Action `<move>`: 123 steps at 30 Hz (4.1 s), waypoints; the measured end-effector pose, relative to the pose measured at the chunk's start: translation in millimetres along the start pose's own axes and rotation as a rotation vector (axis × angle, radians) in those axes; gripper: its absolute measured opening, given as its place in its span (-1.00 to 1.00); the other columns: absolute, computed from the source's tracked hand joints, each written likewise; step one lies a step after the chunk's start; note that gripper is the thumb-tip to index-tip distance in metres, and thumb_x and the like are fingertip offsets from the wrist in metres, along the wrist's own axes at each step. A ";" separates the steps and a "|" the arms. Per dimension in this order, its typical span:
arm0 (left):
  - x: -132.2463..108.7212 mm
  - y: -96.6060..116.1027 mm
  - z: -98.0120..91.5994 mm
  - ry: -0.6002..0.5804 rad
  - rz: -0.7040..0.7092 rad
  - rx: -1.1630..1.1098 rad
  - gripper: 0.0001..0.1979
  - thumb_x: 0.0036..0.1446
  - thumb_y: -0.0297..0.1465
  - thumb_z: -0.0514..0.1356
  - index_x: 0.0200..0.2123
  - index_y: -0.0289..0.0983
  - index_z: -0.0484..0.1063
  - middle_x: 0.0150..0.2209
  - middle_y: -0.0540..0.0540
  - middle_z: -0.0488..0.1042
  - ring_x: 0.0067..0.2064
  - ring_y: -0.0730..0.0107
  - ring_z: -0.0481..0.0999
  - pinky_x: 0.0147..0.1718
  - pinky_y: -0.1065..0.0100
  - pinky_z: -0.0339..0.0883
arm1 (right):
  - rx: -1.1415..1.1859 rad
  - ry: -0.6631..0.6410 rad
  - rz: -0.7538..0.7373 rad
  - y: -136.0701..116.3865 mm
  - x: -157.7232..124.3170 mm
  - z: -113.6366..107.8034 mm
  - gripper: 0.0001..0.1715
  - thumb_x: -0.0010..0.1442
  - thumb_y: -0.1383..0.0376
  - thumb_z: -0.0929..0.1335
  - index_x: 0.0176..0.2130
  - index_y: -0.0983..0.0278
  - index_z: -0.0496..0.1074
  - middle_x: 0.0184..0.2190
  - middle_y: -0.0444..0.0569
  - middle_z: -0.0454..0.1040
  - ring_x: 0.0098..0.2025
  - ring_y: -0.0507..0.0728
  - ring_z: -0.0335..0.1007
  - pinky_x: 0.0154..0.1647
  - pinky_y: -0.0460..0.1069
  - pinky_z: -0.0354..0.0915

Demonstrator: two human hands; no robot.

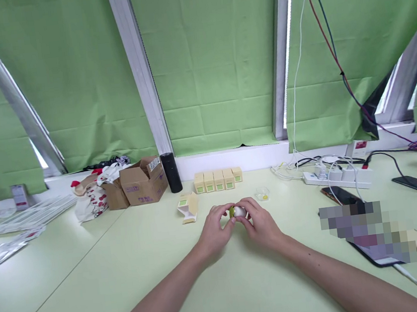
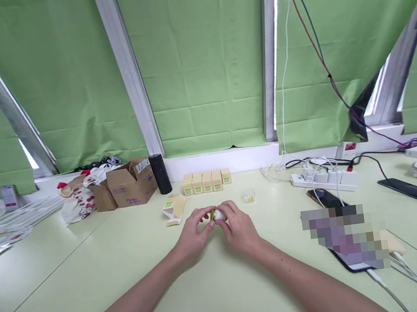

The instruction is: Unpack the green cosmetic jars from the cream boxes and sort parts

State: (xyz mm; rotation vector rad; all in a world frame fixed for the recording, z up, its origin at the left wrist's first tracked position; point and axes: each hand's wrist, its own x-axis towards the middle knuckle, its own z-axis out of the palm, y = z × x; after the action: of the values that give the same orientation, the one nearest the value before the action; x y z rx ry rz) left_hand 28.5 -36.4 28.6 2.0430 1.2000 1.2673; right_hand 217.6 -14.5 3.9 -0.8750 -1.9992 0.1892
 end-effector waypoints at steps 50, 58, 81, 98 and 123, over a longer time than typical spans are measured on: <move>15.6 -31.7 7.4 0.220 -0.225 -0.554 -0.44 -0.05 -0.18 0.47 -0.03 -0.27 0.43 -0.03 -0.26 0.61 0.00 0.14 0.61 0.07 0.10 0.42 | 1.123 0.219 0.561 10.0 26.7 -23.0 -0.45 0.05 0.00 0.56 -0.03 0.13 0.50 -0.22 -0.06 0.52 -0.23 0.16 0.51 -0.19 0.11 0.49; 14.2 -31.0 8.4 0.220 -0.233 -0.504 -0.44 -0.01 -0.16 0.45 0.00 -0.28 0.41 -0.03 -0.27 0.59 0.01 0.14 0.60 0.06 0.10 0.42 | 0.609 0.188 0.458 46.4 47.2 -22.3 -0.44 0.06 0.17 0.48 0.06 0.24 0.48 -0.25 -0.06 0.50 -0.28 0.11 0.44 -0.12 0.13 0.48; 13.2 -34.7 9.3 0.216 -0.244 -0.492 -0.47 0.01 -0.20 0.44 0.01 -0.25 0.40 -0.06 -0.23 0.59 -0.03 0.18 0.59 0.04 0.11 0.41 | -0.557 -0.268 0.165 84.5 55.3 13.5 -0.17 -0.09 0.64 0.31 0.17 0.31 0.33 -0.04 0.11 0.60 0.04 0.26 0.39 0.08 0.07 -0.03; 8.7 -17.2 4.0 0.170 -0.191 -0.595 -0.50 0.07 -0.21 0.42 -0.01 -0.19 0.29 -0.11 -0.14 0.63 -0.09 0.27 0.60 -0.05 0.25 0.39 | -0.287 -0.031 0.056 40.9 37.8 8.9 -0.32 0.03 0.58 0.33 0.13 0.20 0.31 0.05 0.08 0.50 0.16 0.32 0.29 0.12 0.21 0.19; 4.1 4.7 17.3 -0.065 -0.305 -0.737 -0.38 0.14 0.16 0.24 -0.14 -0.32 0.48 -0.12 -0.31 0.62 0.04 -0.04 0.63 -0.03 0.10 0.51 | 0.128 0.195 0.028 -9.0 6.5 14.9 -0.48 0.14 0.43 0.32 0.08 0.14 0.25 0.03 0.08 0.36 0.13 0.32 0.24 0.10 0.28 0.34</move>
State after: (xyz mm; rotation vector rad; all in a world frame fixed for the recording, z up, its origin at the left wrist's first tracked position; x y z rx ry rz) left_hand 46.5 -34.2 25.7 1.3024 0.8003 1.2339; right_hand 199.0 -13.9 3.9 -0.8080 -1.7749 0.2365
